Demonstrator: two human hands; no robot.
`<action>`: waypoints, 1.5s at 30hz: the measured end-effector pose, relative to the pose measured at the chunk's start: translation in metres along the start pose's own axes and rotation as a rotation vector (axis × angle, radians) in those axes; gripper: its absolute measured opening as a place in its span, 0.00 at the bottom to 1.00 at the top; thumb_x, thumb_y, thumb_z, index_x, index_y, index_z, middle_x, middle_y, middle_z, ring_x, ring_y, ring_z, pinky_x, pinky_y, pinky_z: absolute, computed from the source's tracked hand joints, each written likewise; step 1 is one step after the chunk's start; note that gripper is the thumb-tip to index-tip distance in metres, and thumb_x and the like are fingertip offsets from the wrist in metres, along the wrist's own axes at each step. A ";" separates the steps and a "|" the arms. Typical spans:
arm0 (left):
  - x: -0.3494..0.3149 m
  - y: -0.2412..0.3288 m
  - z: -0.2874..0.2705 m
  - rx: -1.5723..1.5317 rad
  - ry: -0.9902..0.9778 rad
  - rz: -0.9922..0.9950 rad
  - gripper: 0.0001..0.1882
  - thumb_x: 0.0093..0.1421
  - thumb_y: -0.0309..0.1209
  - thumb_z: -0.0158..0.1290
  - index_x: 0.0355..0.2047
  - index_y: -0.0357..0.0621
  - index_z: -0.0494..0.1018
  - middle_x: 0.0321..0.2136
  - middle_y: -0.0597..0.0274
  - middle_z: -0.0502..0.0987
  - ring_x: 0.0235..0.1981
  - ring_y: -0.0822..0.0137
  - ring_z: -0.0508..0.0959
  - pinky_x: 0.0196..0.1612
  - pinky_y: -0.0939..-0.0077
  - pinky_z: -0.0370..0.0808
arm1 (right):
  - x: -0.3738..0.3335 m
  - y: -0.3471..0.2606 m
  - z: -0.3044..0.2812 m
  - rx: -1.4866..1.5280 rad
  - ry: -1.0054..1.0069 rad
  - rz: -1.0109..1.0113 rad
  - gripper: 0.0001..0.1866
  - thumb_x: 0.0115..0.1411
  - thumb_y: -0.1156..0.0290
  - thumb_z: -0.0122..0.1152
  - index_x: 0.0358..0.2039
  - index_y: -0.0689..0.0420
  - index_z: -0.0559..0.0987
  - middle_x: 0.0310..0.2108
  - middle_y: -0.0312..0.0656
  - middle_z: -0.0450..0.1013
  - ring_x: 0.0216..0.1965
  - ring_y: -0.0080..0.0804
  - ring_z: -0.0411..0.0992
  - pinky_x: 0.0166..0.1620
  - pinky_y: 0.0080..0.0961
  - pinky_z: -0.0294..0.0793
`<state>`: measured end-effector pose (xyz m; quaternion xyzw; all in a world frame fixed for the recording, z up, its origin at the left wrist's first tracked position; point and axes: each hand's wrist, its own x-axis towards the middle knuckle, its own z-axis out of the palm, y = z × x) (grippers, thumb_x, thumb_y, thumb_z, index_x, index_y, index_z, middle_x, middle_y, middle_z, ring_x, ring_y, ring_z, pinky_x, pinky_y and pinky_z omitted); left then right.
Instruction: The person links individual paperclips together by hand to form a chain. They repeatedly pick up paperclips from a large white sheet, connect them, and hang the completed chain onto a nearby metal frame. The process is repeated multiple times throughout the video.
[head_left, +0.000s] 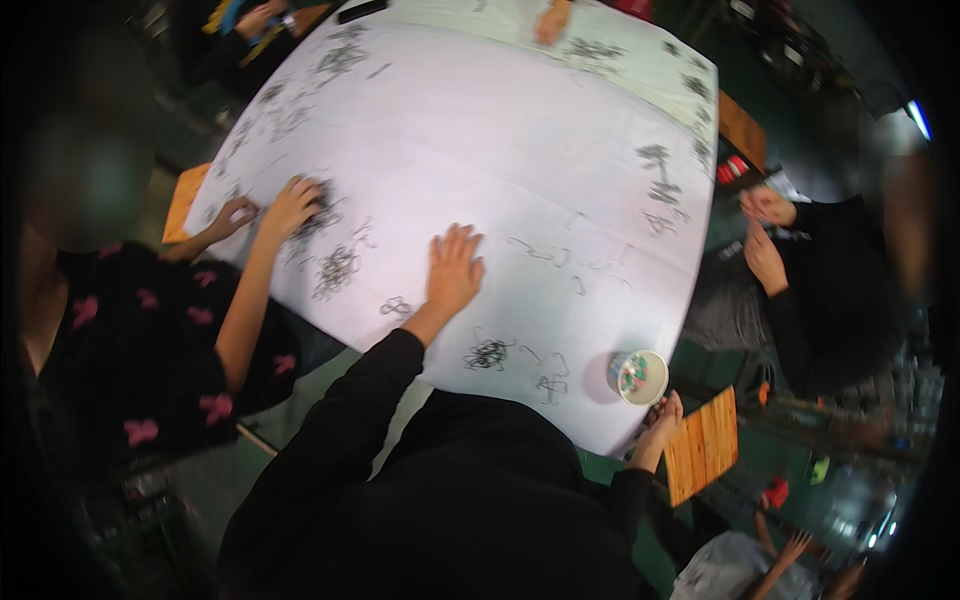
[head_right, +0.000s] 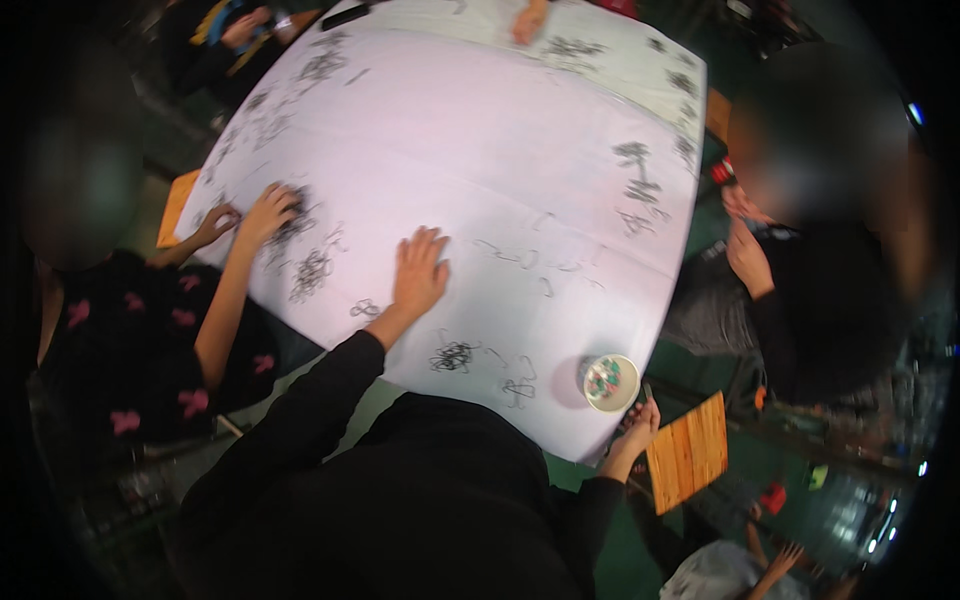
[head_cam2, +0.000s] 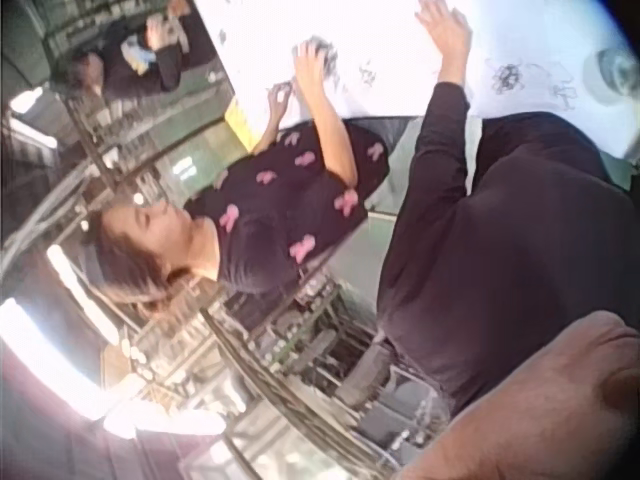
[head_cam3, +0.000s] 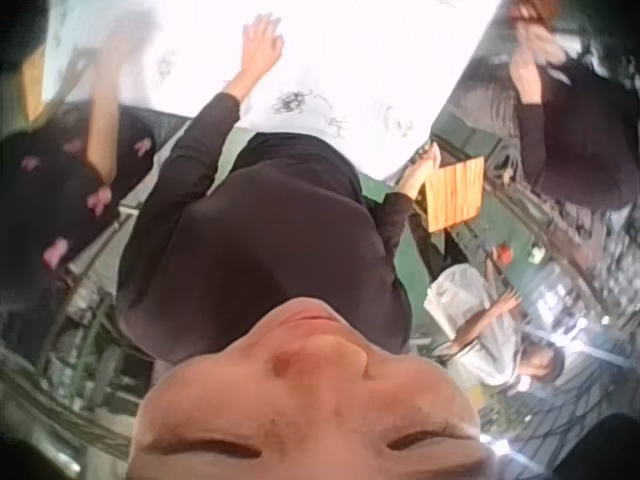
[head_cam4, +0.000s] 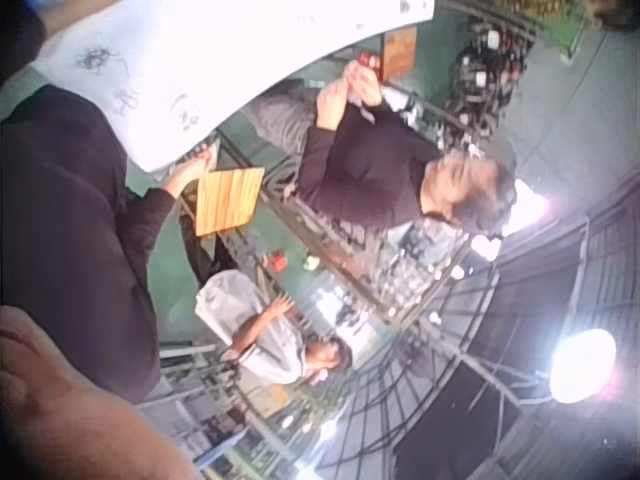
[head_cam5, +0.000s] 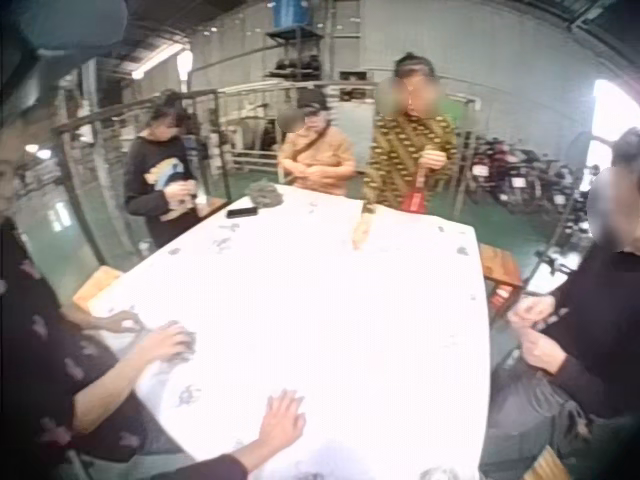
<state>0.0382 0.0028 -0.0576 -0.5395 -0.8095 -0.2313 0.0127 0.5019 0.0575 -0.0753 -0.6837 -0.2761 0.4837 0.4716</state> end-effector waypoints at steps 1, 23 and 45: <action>0.001 -0.004 0.007 0.017 0.011 0.010 0.23 0.56 0.33 0.46 0.52 0.44 0.63 0.56 0.56 0.59 0.61 0.55 0.54 0.60 0.48 0.48 | -0.003 0.005 0.003 0.034 -0.015 0.004 0.12 0.61 0.66 0.50 0.43 0.54 0.74 0.31 0.36 0.74 0.30 0.22 0.70 0.32 0.19 0.68; 0.102 0.096 0.075 -0.046 -0.232 0.355 0.33 0.63 0.47 0.37 0.61 0.39 0.49 0.62 0.53 0.49 0.65 0.58 0.44 0.63 0.52 0.40 | 0.001 0.025 0.029 -0.235 0.116 -0.300 0.08 0.60 0.72 0.48 0.32 0.63 0.73 0.28 0.38 0.71 0.29 0.23 0.67 0.36 0.21 0.68; 0.067 0.106 0.041 -0.568 -0.189 0.254 0.15 0.55 0.26 0.50 0.44 0.46 0.71 0.47 0.58 0.71 0.52 0.57 0.67 0.50 0.69 0.65 | 0.025 -0.016 0.034 -0.213 0.012 -0.166 0.08 0.60 0.72 0.50 0.35 0.61 0.75 0.28 0.36 0.72 0.29 0.20 0.66 0.33 0.18 0.67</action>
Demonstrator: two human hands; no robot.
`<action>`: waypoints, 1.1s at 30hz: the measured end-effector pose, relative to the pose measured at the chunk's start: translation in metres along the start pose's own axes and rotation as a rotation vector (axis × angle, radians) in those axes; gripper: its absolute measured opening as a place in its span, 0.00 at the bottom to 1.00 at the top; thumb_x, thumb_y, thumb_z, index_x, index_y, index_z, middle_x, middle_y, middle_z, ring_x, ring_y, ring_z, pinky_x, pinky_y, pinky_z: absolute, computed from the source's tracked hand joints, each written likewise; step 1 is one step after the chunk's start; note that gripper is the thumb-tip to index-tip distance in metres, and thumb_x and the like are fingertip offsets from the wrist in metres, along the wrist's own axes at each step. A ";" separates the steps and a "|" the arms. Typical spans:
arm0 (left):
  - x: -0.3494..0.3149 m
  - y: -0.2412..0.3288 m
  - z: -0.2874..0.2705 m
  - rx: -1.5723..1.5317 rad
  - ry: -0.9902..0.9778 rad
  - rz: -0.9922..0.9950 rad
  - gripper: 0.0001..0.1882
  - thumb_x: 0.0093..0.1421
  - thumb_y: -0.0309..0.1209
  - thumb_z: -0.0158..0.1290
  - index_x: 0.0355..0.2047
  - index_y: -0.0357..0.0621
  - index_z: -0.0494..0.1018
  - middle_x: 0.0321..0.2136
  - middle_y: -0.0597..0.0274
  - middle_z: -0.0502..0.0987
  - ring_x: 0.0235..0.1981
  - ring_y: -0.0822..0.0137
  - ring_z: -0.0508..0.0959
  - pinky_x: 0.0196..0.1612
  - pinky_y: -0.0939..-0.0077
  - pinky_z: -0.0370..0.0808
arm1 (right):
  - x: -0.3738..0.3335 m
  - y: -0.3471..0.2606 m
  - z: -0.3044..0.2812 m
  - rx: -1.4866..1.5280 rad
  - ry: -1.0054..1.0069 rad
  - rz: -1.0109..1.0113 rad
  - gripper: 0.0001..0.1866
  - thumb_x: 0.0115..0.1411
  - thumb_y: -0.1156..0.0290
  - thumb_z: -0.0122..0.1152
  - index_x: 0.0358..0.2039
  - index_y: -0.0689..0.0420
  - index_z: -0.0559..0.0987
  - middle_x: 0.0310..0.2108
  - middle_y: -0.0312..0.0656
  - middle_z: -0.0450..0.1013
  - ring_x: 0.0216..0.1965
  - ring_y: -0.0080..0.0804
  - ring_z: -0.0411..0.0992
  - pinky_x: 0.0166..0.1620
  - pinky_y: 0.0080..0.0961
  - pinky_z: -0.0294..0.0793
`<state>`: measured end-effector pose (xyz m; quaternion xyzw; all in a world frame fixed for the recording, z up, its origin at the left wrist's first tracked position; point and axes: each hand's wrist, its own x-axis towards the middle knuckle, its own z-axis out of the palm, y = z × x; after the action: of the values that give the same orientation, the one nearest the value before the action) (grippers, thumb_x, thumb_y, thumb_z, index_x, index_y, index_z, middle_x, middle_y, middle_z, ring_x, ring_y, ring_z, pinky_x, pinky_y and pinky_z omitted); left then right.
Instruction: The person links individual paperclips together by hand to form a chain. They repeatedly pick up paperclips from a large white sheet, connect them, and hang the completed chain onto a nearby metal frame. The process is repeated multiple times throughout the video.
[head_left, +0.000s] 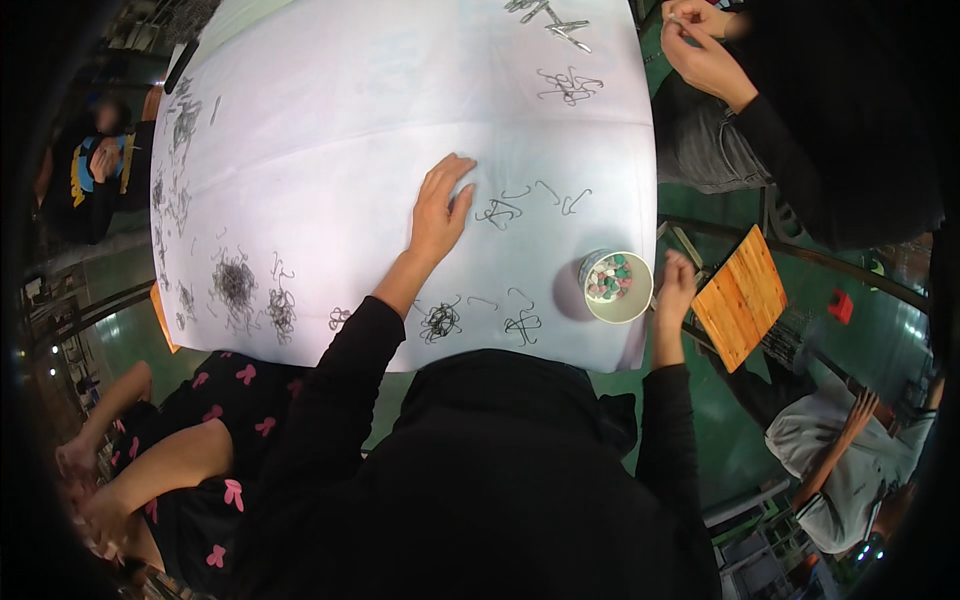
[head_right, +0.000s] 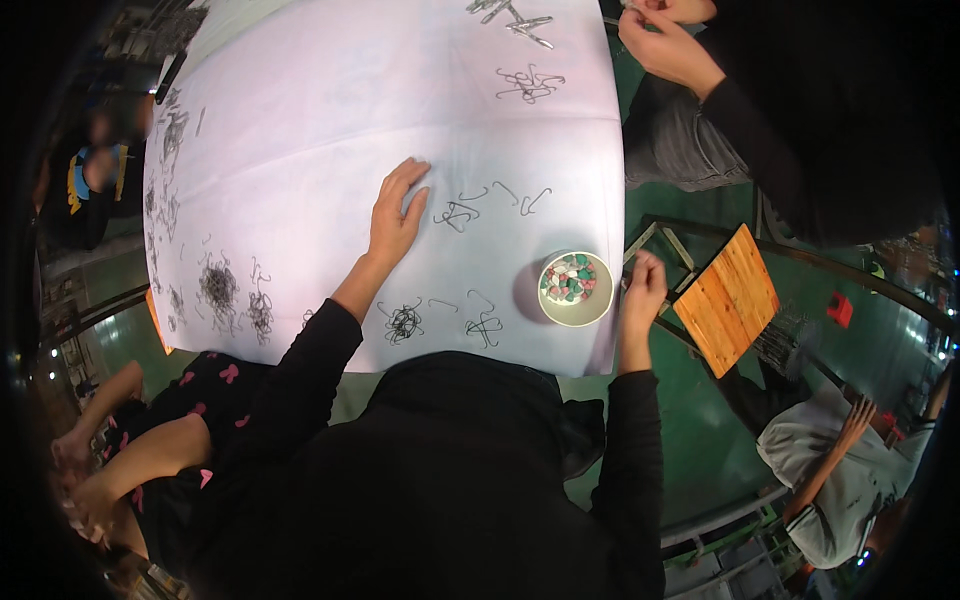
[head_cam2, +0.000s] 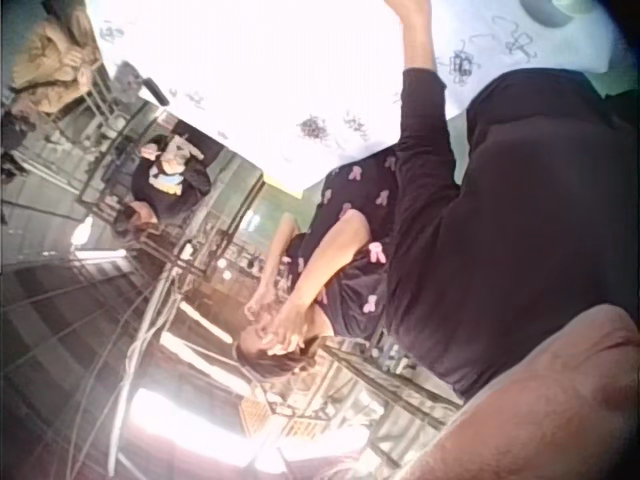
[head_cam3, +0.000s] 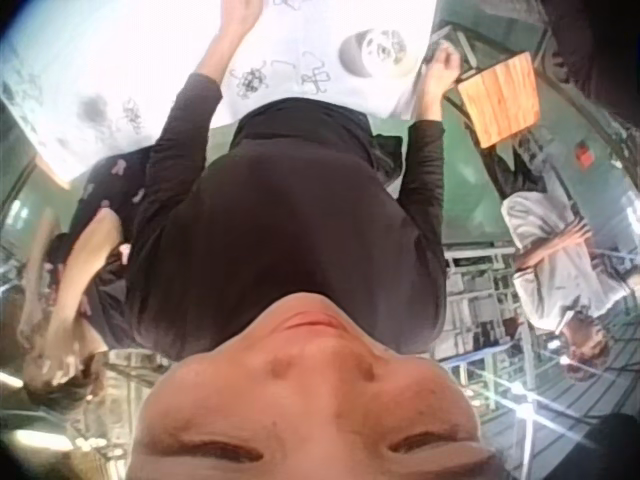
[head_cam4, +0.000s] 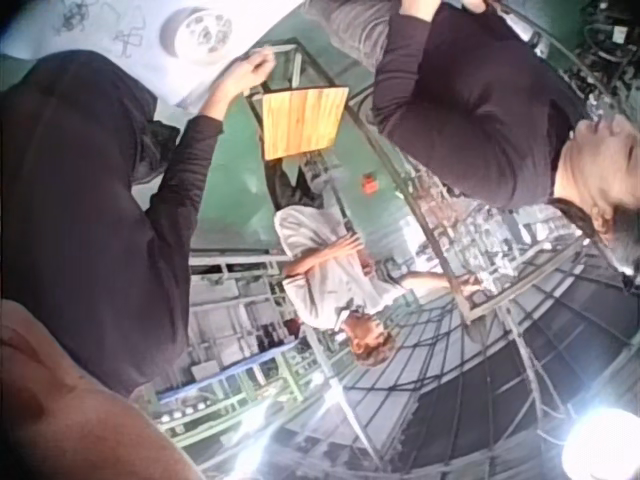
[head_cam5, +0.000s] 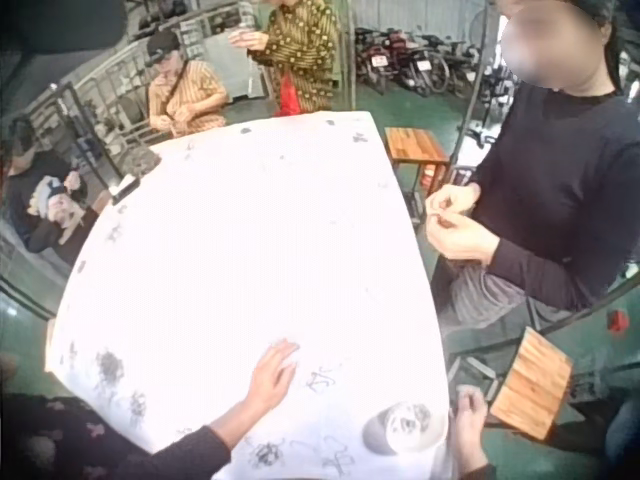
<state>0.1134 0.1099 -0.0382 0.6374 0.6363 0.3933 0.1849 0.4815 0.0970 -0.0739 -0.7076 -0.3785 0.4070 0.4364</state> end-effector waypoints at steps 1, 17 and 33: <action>-0.003 0.002 0.000 0.008 -0.021 0.009 0.13 0.54 0.25 0.52 0.41 0.45 0.72 0.44 0.59 0.72 0.49 0.58 0.68 0.49 0.69 0.66 | 0.007 -0.023 0.001 -0.024 -0.043 -0.011 0.08 0.60 0.72 0.50 0.36 0.61 0.75 0.28 0.36 0.71 0.29 0.20 0.66 0.33 0.17 0.67; 0.032 0.026 0.037 0.245 -0.169 0.127 0.04 0.50 0.28 0.55 0.27 0.46 0.72 0.32 0.66 0.69 0.38 0.62 0.68 0.39 0.68 0.63 | 0.046 -0.115 0.119 -1.033 -0.869 -0.967 0.06 0.50 0.73 0.59 0.27 0.55 0.70 0.27 0.40 0.67 0.28 0.40 0.71 0.31 0.35 0.70; 0.023 0.019 -0.011 0.043 -0.059 -0.157 0.05 0.53 0.25 0.52 0.31 0.42 0.77 0.32 0.63 0.75 0.35 0.62 0.72 0.38 0.72 0.69 | 0.038 -0.135 0.182 -1.033 -0.690 -0.686 0.08 0.52 0.66 0.58 0.30 0.54 0.75 0.34 0.42 0.71 0.34 0.43 0.73 0.37 0.38 0.71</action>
<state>0.1151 0.1272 -0.0116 0.6008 0.6867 0.3449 0.2203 0.3065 0.2327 -0.0107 -0.4957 -0.8412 0.2158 0.0038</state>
